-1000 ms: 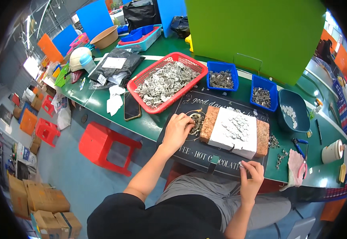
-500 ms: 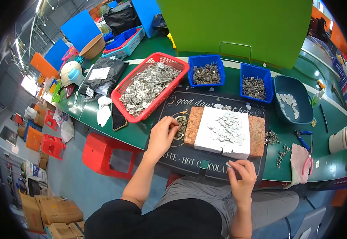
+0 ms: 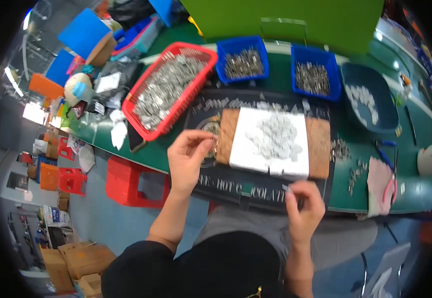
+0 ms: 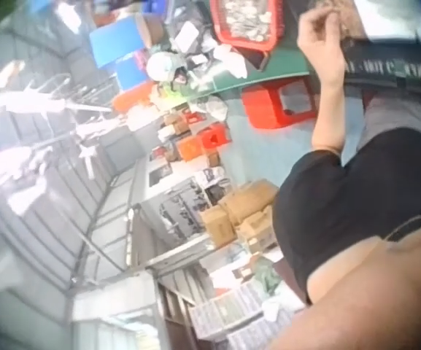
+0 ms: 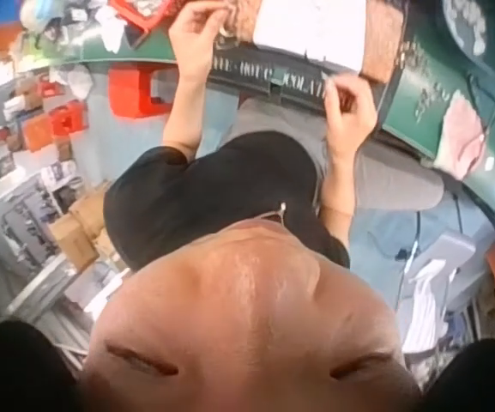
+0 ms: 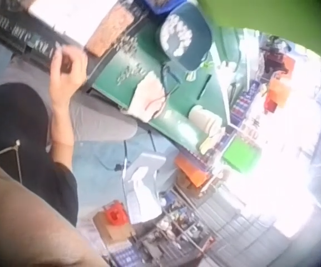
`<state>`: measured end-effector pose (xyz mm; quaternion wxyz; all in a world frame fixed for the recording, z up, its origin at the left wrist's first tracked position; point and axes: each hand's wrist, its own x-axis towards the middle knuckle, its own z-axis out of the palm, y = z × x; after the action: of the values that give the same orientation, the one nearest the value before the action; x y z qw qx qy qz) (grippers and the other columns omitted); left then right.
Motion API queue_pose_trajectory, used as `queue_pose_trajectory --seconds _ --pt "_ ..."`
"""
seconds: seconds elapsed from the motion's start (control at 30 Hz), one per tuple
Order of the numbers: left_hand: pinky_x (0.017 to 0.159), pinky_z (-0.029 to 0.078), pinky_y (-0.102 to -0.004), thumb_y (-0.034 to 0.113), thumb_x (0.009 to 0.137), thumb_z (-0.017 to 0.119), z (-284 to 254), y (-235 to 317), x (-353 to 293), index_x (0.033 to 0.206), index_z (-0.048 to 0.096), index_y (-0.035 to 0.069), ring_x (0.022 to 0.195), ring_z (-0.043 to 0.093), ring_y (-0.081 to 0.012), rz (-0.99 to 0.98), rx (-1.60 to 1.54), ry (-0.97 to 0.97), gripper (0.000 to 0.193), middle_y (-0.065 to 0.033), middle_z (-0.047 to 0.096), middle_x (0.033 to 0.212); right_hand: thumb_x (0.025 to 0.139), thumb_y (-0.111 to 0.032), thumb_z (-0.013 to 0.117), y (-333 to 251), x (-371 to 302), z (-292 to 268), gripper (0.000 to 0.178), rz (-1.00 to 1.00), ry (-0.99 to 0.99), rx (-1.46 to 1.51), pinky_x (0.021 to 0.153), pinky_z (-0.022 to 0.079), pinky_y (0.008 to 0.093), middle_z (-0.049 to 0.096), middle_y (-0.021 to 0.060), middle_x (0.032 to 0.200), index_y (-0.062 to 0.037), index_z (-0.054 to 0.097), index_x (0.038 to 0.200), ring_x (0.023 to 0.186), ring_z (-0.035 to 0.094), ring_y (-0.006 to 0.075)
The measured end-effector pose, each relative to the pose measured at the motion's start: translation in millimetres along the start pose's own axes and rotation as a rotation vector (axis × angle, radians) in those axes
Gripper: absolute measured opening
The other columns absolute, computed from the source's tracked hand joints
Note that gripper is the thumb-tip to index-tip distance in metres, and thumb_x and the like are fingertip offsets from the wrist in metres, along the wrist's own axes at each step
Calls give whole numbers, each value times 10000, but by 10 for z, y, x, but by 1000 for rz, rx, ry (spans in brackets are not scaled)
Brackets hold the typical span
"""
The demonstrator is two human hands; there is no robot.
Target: Assembling small mechanical components onto a cork board at a workbench.
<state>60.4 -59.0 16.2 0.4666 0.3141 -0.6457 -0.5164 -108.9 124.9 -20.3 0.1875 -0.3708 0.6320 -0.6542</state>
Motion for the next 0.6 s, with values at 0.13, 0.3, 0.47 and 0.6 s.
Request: queue_pose_trajectory --seconds 0.13,0.3,0.47,0.6 --pt "729 506 -268 109 899 664 259 0 -212 995 583 1 802 623 -159 -11 -433 -158 166 -100 634 938 840 65 617 -247 110 149 148 80 -44 273 720 444 199 588 78 981 56 644 985 861 553 106" --pt "753 526 -273 49 884 670 456 -91 -345 1002 603 -18 814 642 -150 -149 -680 -195 152 -107 666 938 828 66 650 -357 194 336 176 191 -89 364 709 467 198 629 88 990 57 672 1003 902 588 109" --pt "773 552 -293 36 887 659 400 -43 -419 1018 602 -20 826 662 -178 -204 -702 -157 154 -137 677 950 816 61 669 -351 168 513 143 130 15 440 685 454 203 655 88 933 57 675 959 815 582 93" --pt "766 547 -275 12 884 658 204 26 -301 1001 604 -23 826 656 -162 -34 -587 -45 134 -126 678 949 814 38 682 -416 122 528 113 223 -10 472 656 441 203 654 74 920 41 664 925 748 555 78"
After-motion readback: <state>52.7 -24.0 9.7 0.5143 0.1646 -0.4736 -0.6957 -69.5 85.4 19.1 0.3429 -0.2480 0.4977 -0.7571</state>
